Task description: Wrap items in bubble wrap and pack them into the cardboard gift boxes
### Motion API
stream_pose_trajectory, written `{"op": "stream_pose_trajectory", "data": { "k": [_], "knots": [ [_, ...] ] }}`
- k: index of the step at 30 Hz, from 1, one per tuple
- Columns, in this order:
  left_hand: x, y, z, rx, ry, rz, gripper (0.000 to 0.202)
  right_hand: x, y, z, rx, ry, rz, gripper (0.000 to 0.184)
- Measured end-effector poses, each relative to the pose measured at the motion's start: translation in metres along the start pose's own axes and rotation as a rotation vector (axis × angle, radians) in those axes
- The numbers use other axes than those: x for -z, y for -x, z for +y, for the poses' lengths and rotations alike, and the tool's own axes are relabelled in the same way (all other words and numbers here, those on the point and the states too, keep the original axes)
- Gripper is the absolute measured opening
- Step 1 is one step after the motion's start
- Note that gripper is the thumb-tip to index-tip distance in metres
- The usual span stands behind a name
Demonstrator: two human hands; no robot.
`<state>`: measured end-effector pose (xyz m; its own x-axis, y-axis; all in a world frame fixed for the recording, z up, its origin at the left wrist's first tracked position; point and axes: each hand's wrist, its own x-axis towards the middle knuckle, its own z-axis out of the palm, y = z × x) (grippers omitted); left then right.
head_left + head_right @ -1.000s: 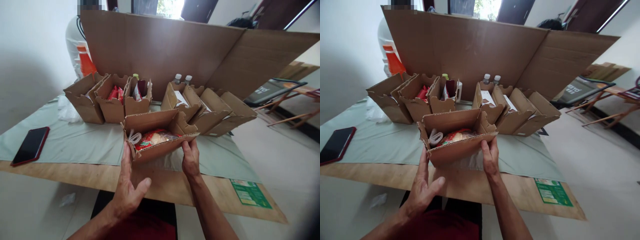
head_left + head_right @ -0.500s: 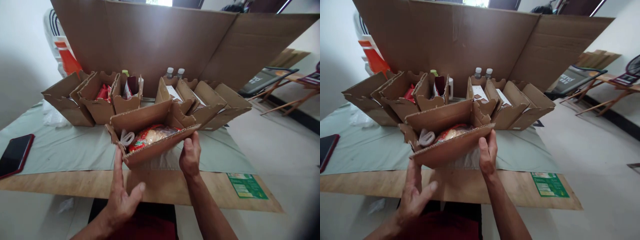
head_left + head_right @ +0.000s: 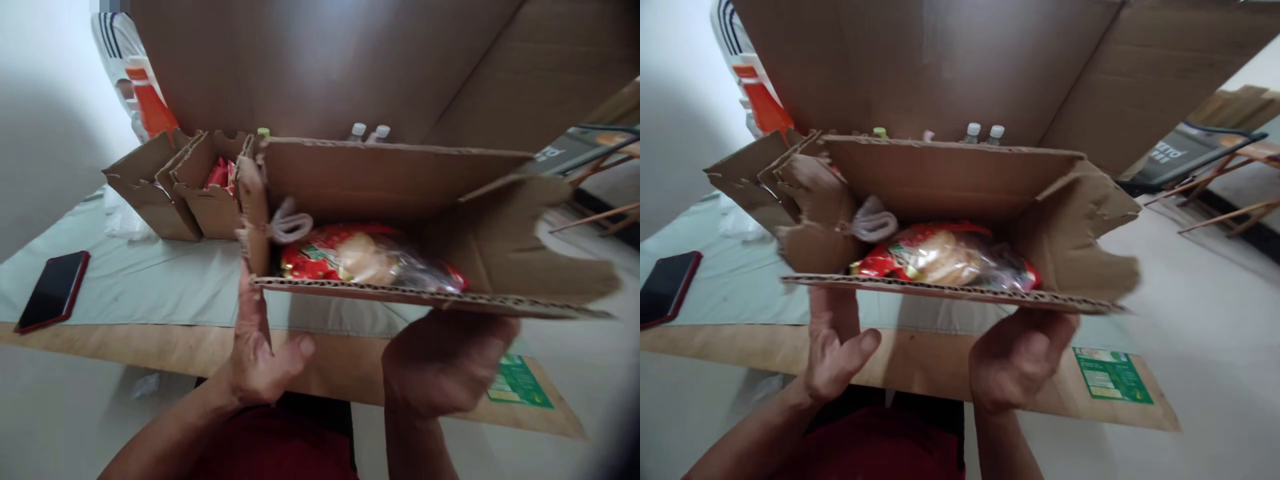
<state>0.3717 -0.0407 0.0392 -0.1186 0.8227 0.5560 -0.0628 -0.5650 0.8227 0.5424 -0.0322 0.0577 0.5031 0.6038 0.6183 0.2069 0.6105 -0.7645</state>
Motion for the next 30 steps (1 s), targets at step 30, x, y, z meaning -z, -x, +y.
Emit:
{"op": "stream_pose_trajectory", "data": {
  "k": [30],
  "knots": [
    [-0.032,0.121,-0.017,0.32,-0.258,-0.432,0.121,-0.023,-0.038,0.116,-0.206,0.043,-0.451,0.067]
  ]
}}
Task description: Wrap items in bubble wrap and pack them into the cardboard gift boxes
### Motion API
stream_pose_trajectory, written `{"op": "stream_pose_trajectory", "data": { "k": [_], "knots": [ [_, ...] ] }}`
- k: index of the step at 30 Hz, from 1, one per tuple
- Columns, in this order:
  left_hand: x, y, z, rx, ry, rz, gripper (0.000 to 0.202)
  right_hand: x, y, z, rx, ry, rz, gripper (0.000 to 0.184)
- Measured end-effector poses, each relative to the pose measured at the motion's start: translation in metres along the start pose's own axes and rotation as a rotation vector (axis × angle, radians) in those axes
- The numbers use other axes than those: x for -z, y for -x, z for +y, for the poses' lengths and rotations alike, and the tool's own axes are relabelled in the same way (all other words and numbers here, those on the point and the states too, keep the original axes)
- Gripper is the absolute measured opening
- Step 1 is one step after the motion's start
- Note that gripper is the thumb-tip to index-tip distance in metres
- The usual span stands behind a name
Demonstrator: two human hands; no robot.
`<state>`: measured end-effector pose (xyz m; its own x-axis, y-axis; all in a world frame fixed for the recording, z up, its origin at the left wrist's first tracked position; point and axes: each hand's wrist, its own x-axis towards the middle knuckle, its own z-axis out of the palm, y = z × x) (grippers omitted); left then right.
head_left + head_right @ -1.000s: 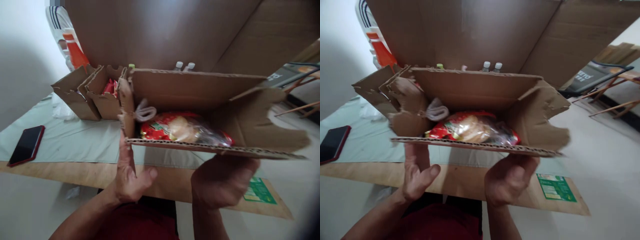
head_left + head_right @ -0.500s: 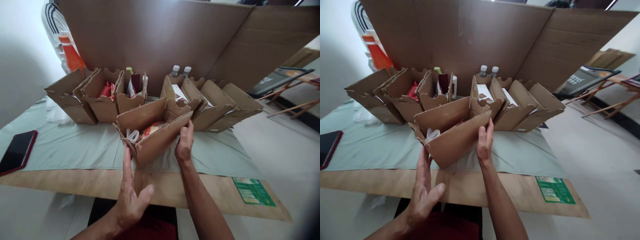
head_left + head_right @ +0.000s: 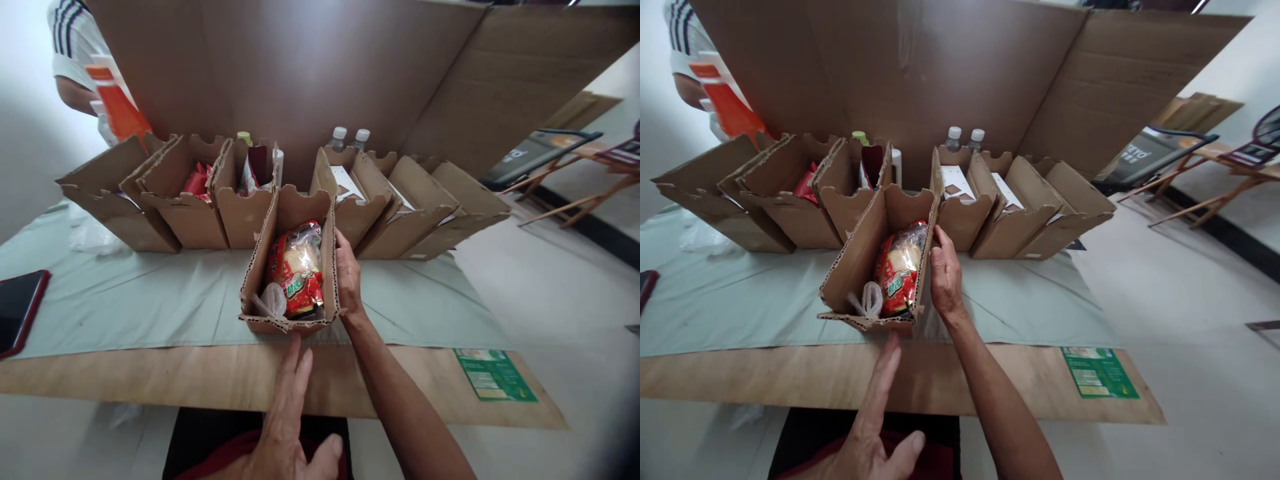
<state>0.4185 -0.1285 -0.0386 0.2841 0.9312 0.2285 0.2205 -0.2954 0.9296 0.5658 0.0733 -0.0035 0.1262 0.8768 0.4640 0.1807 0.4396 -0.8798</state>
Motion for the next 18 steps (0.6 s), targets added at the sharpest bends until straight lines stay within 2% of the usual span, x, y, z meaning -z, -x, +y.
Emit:
{"op": "stream_pose_trajectory", "data": {
  "k": [5,8,11,18],
  "knots": [
    [0.001,-0.003,-0.002,-0.016,-0.038,0.0,0.113,0.002,-0.005,0.007,-0.006,-0.044,-0.04,0.069],
    [-0.003,-0.01,0.0,-0.09,-0.019,0.021,0.108,0.004,-0.01,0.013,-0.036,-0.056,-0.036,0.071],
    [-0.001,-0.022,0.001,-0.146,-0.013,-0.007,0.106,0.009,-0.009,0.021,-0.074,-0.079,-0.023,0.069],
    [0.018,-0.055,-0.001,-0.022,-0.049,0.042,0.096,0.015,0.004,0.037,-0.187,-0.047,0.048,0.062]
  ]
}}
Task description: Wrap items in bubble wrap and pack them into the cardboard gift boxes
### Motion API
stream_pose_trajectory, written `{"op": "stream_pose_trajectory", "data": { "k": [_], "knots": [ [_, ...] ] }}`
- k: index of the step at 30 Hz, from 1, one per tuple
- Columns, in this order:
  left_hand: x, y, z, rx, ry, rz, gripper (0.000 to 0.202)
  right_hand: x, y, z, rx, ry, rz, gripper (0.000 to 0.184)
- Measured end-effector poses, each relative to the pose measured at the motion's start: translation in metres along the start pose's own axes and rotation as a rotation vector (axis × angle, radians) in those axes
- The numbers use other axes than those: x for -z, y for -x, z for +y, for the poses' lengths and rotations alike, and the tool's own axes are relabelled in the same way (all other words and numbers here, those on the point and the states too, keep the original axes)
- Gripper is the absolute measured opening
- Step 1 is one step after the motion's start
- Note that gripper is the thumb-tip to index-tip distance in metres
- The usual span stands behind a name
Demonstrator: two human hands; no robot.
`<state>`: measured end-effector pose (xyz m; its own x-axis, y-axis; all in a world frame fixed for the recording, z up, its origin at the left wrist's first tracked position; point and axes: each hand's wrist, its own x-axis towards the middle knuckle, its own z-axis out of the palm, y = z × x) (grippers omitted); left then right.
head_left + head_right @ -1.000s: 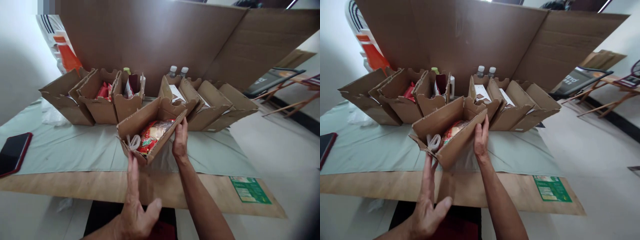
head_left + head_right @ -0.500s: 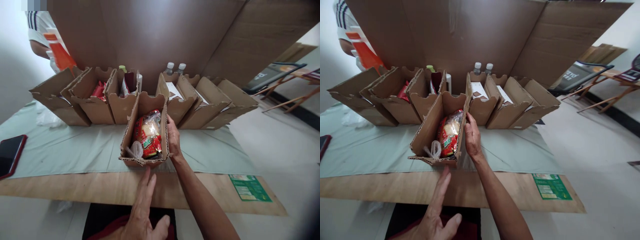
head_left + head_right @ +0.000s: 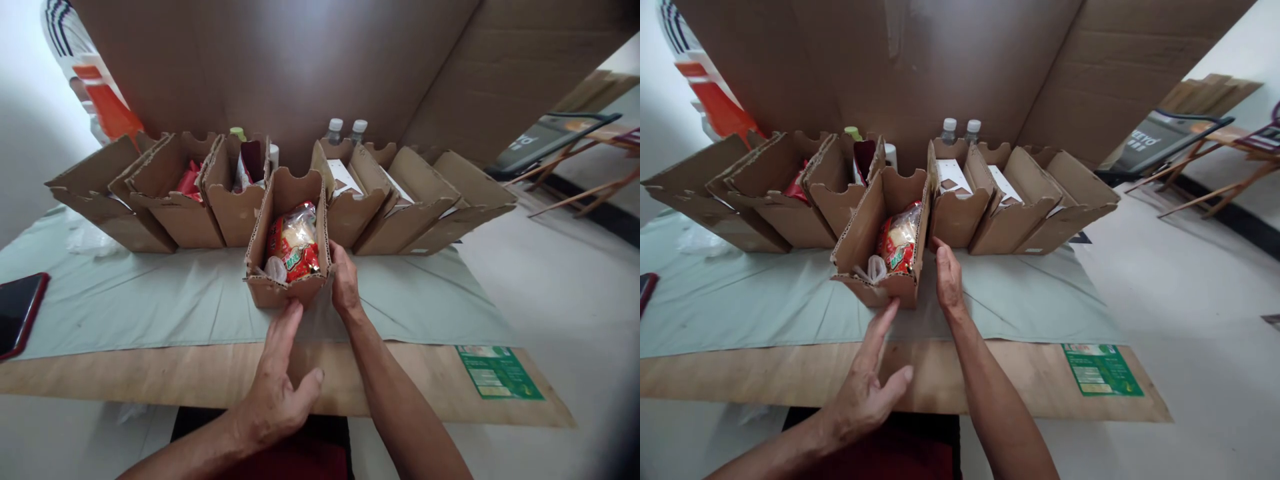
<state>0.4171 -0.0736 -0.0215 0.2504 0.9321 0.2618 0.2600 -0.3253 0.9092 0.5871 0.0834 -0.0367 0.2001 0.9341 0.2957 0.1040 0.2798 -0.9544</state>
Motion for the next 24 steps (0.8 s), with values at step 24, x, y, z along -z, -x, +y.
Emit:
{"op": "stream_pose_trajectory", "data": {
  "k": [24],
  "knots": [
    [0.01,-0.163,-0.088,0.015,-0.327,-0.15,0.085,-0.005,0.0,0.033,-0.104,0.086,0.101,0.06]
  ]
}}
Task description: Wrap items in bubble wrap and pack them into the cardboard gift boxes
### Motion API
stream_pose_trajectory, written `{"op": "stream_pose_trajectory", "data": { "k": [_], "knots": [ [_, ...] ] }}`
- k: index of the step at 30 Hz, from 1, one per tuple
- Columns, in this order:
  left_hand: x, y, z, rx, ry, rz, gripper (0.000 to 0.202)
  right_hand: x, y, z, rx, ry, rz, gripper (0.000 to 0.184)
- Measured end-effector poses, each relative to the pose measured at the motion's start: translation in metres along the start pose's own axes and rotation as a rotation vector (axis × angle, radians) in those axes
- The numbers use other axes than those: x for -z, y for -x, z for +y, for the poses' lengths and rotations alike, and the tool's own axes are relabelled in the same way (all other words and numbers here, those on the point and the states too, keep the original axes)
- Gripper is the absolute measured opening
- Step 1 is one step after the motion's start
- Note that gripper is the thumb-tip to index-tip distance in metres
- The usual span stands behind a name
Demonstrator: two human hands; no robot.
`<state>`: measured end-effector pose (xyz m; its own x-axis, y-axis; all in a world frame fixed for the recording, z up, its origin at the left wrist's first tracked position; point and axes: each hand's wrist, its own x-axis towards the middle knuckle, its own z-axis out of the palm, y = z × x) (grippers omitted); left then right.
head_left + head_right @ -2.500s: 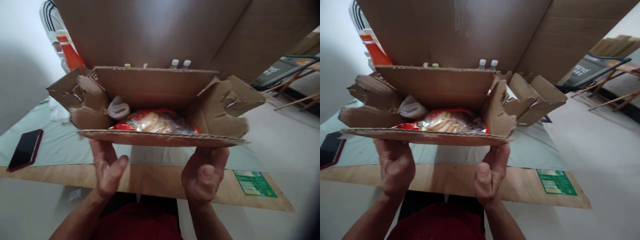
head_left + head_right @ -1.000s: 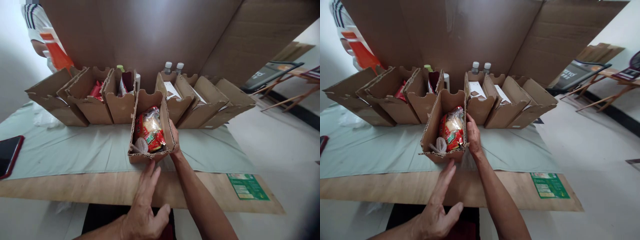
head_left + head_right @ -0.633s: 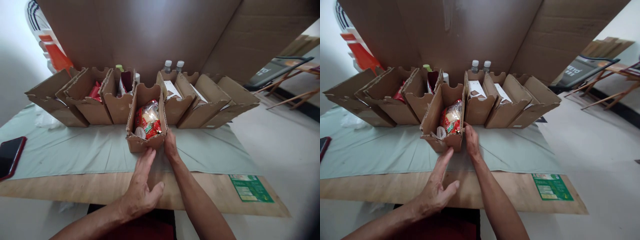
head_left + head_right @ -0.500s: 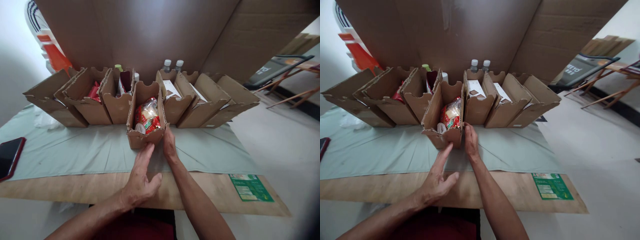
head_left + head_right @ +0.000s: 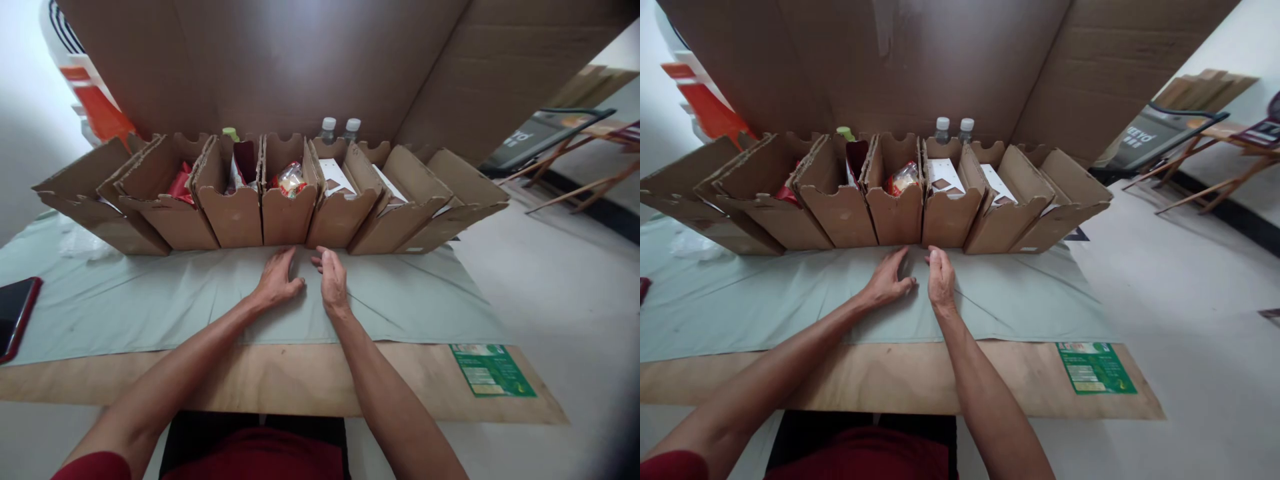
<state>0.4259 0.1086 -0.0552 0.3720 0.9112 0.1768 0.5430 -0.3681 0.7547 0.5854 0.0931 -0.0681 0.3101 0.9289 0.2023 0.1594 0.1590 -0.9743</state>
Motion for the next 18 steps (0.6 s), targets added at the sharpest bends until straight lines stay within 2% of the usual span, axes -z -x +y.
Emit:
{"op": "stream_pose_trajectory", "data": {
  "k": [3,6,8,11,14,18],
  "knots": [
    [-0.001,0.032,0.0,-0.043,-0.023,-0.069,0.079,0.001,-0.001,0.002,-0.001,0.011,-0.011,0.057],
    [0.006,0.073,0.007,-0.127,-0.074,-0.206,0.068,0.001,0.002,-0.001,0.012,0.016,-0.045,0.048],
    [0.013,0.101,0.014,-0.165,-0.093,-0.294,0.064,-0.004,0.006,-0.01,0.032,0.009,-0.08,0.041],
    [0.024,0.134,0.022,-0.17,-0.042,-0.347,0.061,-0.018,0.012,-0.037,0.082,-0.011,-0.145,0.032],
    [0.029,0.151,0.024,-0.145,0.092,-0.284,0.052,-0.043,0.006,-0.074,0.219,0.008,-0.27,0.035],
    [0.03,0.154,0.019,-0.05,0.254,0.01,0.037,-0.088,-0.032,-0.119,0.43,0.213,-0.403,0.06]
  ]
}}
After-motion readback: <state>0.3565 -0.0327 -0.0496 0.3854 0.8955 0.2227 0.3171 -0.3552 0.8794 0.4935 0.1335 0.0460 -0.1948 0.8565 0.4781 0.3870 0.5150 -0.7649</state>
